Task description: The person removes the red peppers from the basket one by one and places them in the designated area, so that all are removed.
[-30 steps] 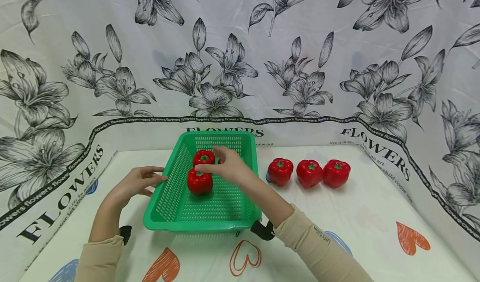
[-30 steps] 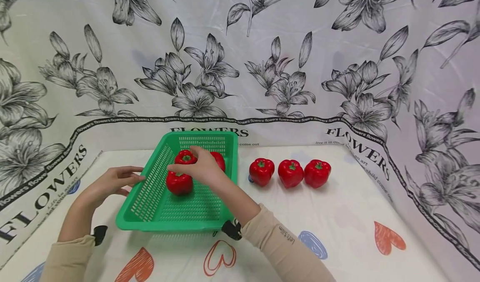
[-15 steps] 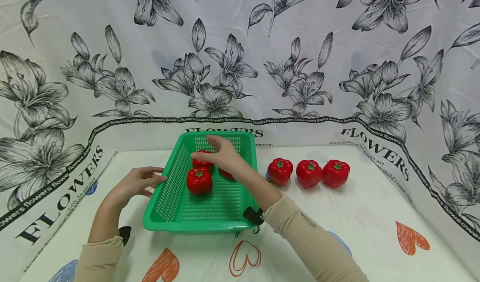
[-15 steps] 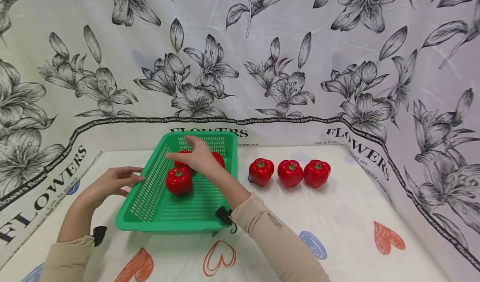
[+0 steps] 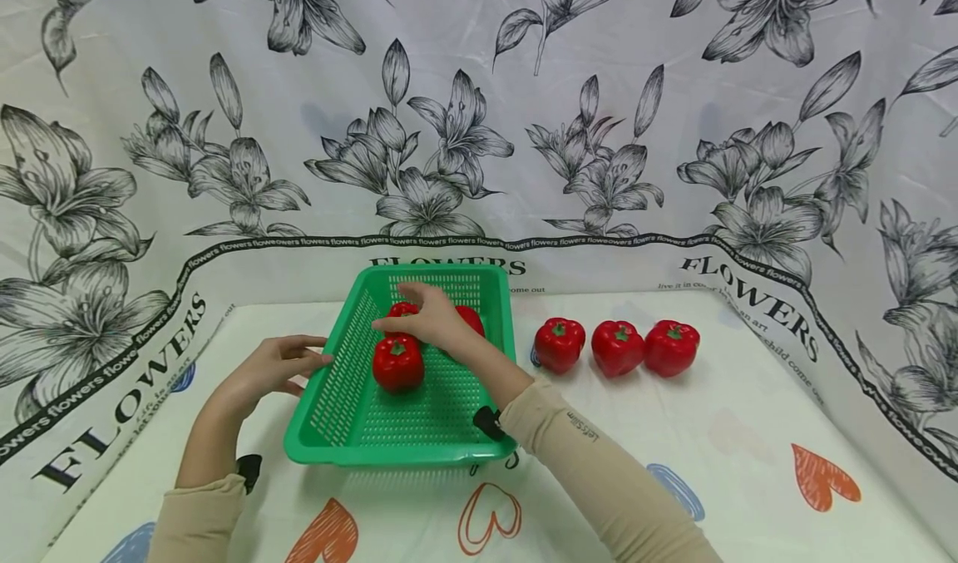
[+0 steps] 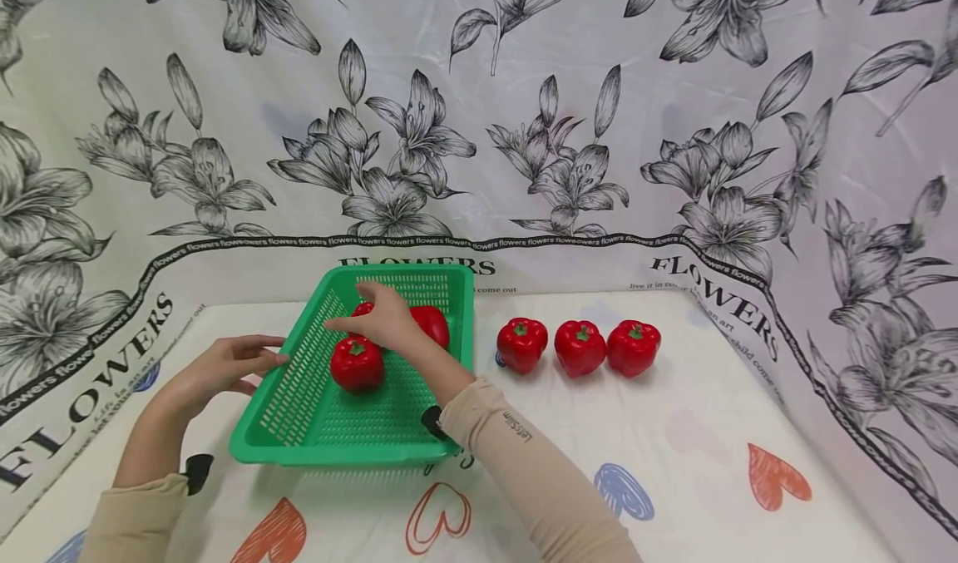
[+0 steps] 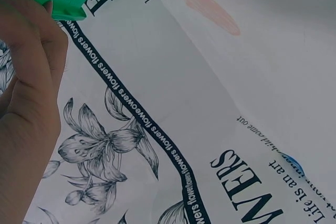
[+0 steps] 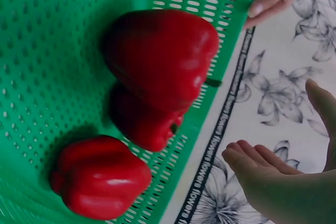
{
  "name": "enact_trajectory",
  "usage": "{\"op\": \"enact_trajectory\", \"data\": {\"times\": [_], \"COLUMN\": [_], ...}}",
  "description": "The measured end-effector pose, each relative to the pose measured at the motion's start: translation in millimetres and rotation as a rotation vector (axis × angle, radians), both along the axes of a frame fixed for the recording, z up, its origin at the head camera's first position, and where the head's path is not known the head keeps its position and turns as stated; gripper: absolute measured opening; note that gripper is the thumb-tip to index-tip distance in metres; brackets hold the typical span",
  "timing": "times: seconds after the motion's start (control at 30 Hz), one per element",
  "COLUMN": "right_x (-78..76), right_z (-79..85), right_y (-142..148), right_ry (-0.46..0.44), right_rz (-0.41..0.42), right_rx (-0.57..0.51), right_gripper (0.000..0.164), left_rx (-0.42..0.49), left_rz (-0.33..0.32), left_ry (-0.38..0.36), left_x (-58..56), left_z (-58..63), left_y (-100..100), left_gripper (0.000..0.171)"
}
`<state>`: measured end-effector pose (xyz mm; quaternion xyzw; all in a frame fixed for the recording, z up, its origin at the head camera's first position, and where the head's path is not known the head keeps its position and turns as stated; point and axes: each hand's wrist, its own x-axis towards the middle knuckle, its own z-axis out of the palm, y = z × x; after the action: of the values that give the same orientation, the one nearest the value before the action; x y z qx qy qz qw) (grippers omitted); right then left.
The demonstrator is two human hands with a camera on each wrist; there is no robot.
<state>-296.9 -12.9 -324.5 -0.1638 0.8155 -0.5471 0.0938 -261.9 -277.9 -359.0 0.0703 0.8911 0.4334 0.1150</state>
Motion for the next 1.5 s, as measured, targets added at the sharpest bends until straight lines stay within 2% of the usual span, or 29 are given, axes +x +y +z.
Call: {"op": "enact_trajectory", "data": {"times": [0.23, 0.4, 0.67, 1.27, 1.5], "right_x": [-3.8, -2.2, -2.1, 0.6, -0.6], "right_z": [-13.5, -16.0, -17.2, -19.7, -23.8], "right_y": [-6.1, -5.8, -5.4, -7.2, -9.9], "right_ry": [-0.042, -0.077, -0.056, -0.080, -0.047], "right_rz": [0.018, 0.026, 0.033, 0.045, 0.054], "right_rx": [0.108, 0.174, 0.259, 0.317, 0.361], "right_gripper": [0.074, 0.069, 0.062, 0.070, 0.071], "left_rx": [0.005, 0.005, 0.001, 0.005, 0.009], "left_rz": [0.001, -0.001, 0.001, -0.002, -0.004], "left_ry": [-0.001, -0.002, 0.003, -0.002, -0.001], "left_x": [-0.9, -2.0, -1.5, -1.9, -1.4], "left_z": [-0.4, -1.3, -1.8, -1.2, -1.2], "left_y": [0.1, -0.2, -1.1, -1.6, -1.7], "left_gripper": [0.065, 0.066, 0.066, 0.066, 0.065]}}
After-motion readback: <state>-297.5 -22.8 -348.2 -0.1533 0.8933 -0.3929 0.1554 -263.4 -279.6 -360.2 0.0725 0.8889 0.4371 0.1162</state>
